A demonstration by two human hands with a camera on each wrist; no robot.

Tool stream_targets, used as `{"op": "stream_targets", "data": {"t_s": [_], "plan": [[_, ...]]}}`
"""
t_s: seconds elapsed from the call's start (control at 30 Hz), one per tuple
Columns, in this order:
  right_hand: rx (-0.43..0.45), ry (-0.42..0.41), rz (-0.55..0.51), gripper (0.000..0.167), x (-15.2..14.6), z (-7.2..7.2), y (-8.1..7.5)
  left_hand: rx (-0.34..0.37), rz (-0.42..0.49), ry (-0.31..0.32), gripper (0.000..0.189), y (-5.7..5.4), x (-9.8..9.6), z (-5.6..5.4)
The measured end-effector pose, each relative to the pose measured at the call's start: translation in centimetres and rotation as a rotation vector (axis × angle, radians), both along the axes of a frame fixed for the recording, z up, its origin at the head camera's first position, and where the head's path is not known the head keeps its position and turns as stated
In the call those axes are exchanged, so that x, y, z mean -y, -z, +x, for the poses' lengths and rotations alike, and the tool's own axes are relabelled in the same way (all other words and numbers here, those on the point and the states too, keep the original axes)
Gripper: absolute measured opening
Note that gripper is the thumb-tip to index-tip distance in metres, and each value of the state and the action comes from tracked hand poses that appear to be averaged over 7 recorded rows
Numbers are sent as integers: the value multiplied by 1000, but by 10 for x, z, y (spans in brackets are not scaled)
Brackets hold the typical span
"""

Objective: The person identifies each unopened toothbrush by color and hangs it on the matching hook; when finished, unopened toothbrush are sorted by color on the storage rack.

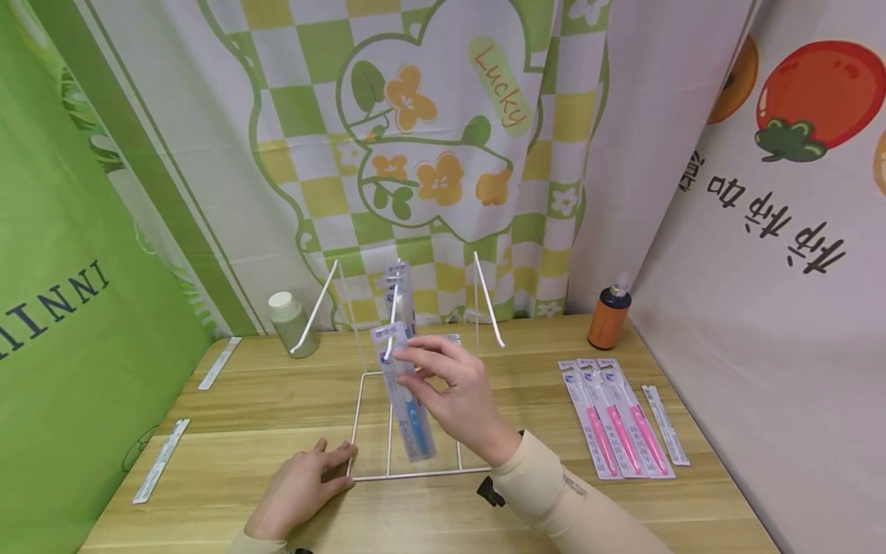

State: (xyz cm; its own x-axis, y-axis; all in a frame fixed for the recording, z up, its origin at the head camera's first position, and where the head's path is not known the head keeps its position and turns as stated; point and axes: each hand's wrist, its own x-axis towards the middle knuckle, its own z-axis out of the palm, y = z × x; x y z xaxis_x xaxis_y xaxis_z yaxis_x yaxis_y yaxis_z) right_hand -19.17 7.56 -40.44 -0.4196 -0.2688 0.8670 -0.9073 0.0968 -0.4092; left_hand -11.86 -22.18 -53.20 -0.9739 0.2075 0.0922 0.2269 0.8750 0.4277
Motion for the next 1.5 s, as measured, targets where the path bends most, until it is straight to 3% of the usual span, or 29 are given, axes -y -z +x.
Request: {"op": "stream_targets", "data": {"t_s": [0.1, 0.4, 0.8, 1.1, 1.3, 1.5], "plan": [[32, -5, -8, 43, 3, -5, 3, 2, 5, 2, 51, 0, 0, 1], [34, 86, -60, 40, 13, -26, 9, 10, 14, 7, 49, -1, -1, 1], [100, 74, -135, 39, 23, -55, 8, 17, 18, -3, 48, -5, -2, -1], [99, 145, -153, 41, 30, -61, 7, 24, 12, -4, 50, -4, -1, -1], [141, 131, -162, 40, 32, -63, 10, 33, 9, -12, 50, -2, -1, 1], [120, 129, -158, 40, 29, -65, 10, 10, -2, -6, 49, -2, 0, 0]]}}
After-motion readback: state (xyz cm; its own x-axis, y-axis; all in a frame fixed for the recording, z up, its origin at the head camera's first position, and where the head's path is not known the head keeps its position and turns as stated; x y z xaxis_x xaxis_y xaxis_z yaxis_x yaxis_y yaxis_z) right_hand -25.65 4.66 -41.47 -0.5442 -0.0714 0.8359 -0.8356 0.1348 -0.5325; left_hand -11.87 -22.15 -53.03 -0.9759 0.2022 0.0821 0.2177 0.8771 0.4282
